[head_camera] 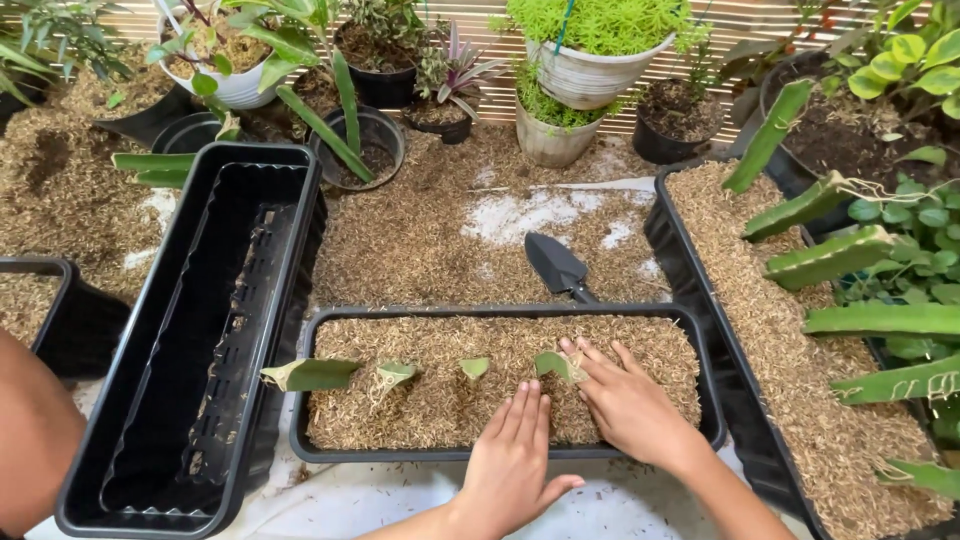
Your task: The person places several green plant cuttings into a rectangular black tray filled with a brown fibrous medium. Using a small black hand trowel, they scoop the medium to cover the base of each cutting, then pat the material down with their hands to secure the plants in place.
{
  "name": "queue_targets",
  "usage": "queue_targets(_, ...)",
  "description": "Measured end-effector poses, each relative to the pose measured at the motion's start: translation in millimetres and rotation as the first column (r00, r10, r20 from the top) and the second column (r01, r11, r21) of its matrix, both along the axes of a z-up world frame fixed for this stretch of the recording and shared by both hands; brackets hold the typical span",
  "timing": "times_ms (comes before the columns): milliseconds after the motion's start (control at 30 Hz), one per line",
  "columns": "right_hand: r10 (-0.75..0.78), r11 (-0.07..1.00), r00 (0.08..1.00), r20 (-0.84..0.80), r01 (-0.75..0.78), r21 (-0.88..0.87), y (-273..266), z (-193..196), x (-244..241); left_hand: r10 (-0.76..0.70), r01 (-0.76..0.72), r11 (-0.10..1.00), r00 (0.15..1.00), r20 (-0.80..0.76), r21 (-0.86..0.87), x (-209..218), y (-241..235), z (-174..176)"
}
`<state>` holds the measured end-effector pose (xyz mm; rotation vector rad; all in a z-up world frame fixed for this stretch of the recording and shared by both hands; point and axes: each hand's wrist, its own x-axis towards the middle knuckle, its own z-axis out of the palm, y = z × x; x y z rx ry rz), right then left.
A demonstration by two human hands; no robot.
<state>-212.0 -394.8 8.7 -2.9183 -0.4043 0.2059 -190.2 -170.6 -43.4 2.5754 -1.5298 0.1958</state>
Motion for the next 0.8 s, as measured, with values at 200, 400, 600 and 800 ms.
queue_targets(200,-0.046,0.990,0.999,0.008,0.045,0.137,-4.2,15.2,13.9,-0.017,0.018,1.000,0.998,-0.056,0.010,3.8,2.5,2.4)
queue_targets(400,-0.056,0.984,0.992,-0.109,0.074,0.165,7.8,9.6,25.2,-0.007,0.006,0.999,1.000,-0.030,-0.032,5.2,1.1,1.9)
queue_targets(600,-0.224,0.954,0.937,-0.269,0.267,0.134,13.5,10.1,26.7,-0.023,0.025,0.999,0.999,-0.049,0.027,6.2,-4.0,-4.4)
queue_targets(800,-0.228,0.958,0.938,-0.262,0.264,0.112,13.5,2.0,28.7,-0.072,0.079,0.993,0.995,-0.073,0.088,12.5,-2.9,-2.0)
